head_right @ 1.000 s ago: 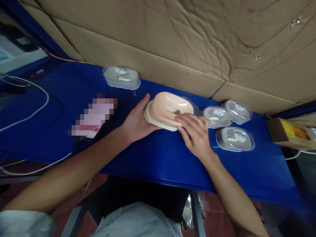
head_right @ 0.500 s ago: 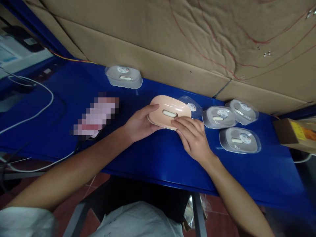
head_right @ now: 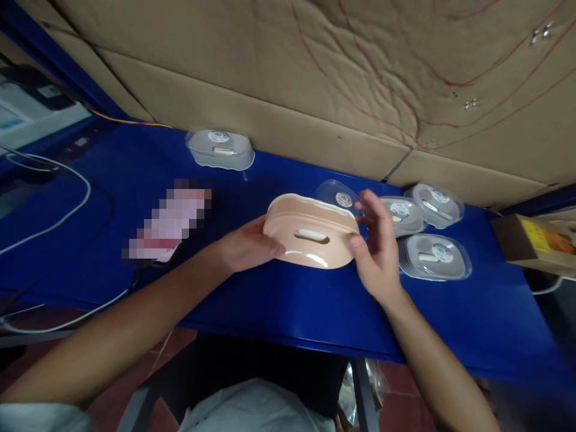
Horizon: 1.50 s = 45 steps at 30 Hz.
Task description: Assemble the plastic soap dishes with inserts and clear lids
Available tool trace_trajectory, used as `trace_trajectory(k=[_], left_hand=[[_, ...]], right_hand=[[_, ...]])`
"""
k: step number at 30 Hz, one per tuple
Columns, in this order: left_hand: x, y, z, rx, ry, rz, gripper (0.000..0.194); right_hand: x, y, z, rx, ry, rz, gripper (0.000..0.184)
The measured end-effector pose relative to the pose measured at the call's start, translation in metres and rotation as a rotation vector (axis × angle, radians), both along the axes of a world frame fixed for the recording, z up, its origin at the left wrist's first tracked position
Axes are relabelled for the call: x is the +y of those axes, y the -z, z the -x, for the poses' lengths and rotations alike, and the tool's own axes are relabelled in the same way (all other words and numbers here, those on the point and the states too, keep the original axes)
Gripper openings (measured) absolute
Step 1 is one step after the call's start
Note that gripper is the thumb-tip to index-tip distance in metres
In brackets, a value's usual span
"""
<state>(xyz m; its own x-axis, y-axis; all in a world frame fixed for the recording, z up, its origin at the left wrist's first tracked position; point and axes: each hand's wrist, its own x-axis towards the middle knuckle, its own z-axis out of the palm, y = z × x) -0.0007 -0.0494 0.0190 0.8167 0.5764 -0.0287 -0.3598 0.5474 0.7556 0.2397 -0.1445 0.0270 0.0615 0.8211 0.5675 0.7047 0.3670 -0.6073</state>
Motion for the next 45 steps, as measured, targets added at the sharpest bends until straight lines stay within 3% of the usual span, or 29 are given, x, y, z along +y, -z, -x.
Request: trace_trajectory(k=[2,5,10,13,17,22,27,32,36,45], left_hand=[[-0.001,-0.001,0.002,0.036,0.007,-0.039,0.052],[-0.002,-0.002,0.002,0.061,0.049,-0.043,0.062],[0.002,0.0,-0.002,0.0,0.05,0.064,0.06],[0.009,-0.004,-0.002,-0.027,-0.168,0.18,0.051],[0.024,-0.012,0.003,-0.074,-0.497,0.244,0.038],[0.035,-0.013,0.007,-0.078,-0.684,0.269,0.028],[0.034,-0.011,0.006,-0.082,-0.695,0.29,0.024],[0.034,-0.012,0.006,-0.085,-0.699,0.278,0.028],[0.034,-0.014,0.006,-0.081,-0.68,0.276,0.028],[0.032,-0.019,0.007,-0.09,-0.648,0.357,0.03]], right_hand=[[-0.002,-0.001,-0.003,0.006,-0.002,0.068,0.05],[-0.005,0.004,-0.005,-0.042,0.017,0.021,0.042],[-0.003,0.008,-0.011,-0.136,0.013,-0.036,0.059],[0.006,0.008,-0.016,-0.303,0.097,0.0,0.057],[0.018,0.021,-0.018,-0.633,0.159,0.184,0.062],[0.019,0.032,-0.012,-0.678,0.116,0.169,0.063],[0.018,0.031,-0.008,-0.675,0.087,0.199,0.08],[0.019,0.034,-0.011,-0.574,0.066,0.259,0.072],[0.02,0.037,-0.01,-0.451,0.029,0.29,0.077],[0.029,0.05,-0.02,-0.371,0.098,0.252,0.077]])
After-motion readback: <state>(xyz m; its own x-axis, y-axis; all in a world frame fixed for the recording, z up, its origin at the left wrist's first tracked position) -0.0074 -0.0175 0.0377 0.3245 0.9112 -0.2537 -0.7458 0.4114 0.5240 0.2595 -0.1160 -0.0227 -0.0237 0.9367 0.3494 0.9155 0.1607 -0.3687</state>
